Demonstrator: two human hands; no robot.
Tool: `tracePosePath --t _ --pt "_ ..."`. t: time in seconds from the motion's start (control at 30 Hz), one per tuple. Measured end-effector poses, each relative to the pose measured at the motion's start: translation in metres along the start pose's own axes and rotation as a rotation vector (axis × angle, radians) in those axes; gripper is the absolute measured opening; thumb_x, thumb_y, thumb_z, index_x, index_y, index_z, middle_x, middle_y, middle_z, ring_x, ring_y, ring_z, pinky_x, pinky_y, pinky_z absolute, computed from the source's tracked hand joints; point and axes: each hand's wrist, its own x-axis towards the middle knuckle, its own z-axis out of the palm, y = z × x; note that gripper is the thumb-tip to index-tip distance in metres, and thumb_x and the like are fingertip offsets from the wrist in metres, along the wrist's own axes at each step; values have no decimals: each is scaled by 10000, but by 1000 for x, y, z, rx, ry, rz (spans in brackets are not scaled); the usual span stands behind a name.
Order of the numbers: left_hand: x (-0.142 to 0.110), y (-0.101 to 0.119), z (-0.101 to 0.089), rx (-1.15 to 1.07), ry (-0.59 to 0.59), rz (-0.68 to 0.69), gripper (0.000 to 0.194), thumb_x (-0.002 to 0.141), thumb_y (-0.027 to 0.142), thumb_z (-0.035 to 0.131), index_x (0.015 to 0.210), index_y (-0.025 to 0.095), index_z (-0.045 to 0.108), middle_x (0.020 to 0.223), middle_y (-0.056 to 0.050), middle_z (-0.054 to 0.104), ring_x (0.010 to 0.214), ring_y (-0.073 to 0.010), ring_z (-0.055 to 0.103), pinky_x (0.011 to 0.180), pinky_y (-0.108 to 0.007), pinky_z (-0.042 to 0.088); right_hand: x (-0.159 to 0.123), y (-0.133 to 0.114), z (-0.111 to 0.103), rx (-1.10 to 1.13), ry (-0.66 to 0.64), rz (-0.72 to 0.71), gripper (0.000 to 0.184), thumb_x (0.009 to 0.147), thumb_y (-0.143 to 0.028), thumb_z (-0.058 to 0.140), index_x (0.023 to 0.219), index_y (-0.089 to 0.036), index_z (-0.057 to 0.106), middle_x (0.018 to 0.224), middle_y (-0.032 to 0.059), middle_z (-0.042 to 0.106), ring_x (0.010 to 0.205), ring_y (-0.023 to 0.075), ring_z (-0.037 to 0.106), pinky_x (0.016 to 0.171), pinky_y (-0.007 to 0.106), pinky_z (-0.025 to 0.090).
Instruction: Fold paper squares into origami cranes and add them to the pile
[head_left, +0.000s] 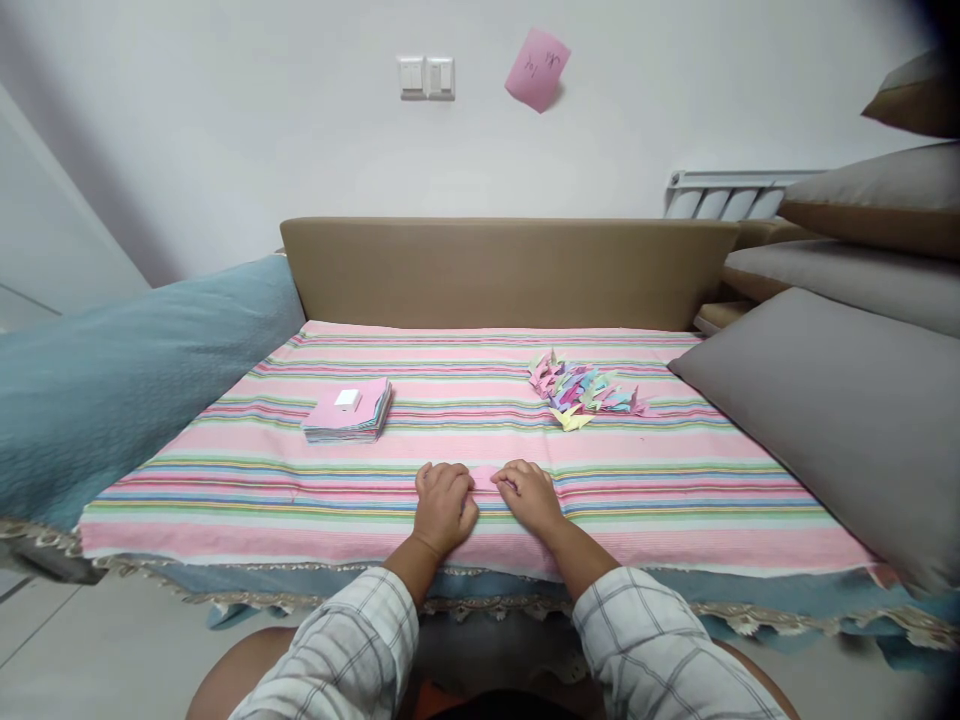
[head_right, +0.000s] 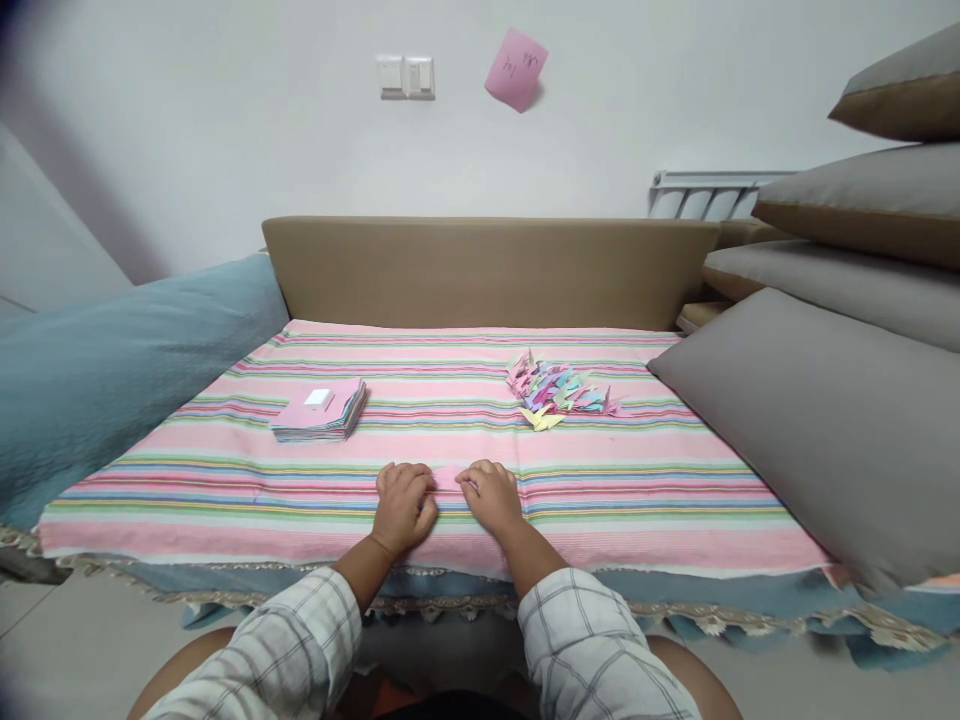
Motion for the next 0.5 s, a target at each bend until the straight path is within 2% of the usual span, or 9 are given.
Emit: tracePosePath --t 0.1,0.17,0.27,0.4,0.5 --pt "-2 2 0 16 -84 192 378 738 188 531 1102 260 604 1141 -47 628 1059 -233 506 1042 -464 227 -1 0 0 1 13 -10 161 825 -270 539 887 -314 681 989 -9 631 952 186 514 838 332 330" --pt "-2 3 2 41 -113 253 409 756 217 532 1158 270 584 1145 -47 635 1036 -228 526 1028 -455 252 -2 1 1 15 25 -21 160 826 -269 534 880 -306 681 978 -5 637 945 187 520 832 333 336" --pt "-1 3 3 70 -118 261 382 767 249 539 1144 273 598 1107 -38 656 984 -217 551 999 -447 287 -3 4 2 86 78 -43 177 834 -258 510 887 -288 676 990 -2 642 954 182 529 853 332 347" --pt "0 3 3 60 -132 250 370 778 256 536 1143 279 592 1132 -17 652 987 -211 552 989 -448 286 -5 10 4 151 222 -17 222 850 -252 456 925 -245 664 1084 28 630 1031 199 516 897 345 356" --pt "0 3 2 50 -141 234 370 783 259 532 1148 286 586 1138 -13 649 994 -217 550 995 -464 268 -5 12 5 152 241 -11 248 855 -237 423 931 -230 659 1025 30 660 1003 204 532 899 349 361"
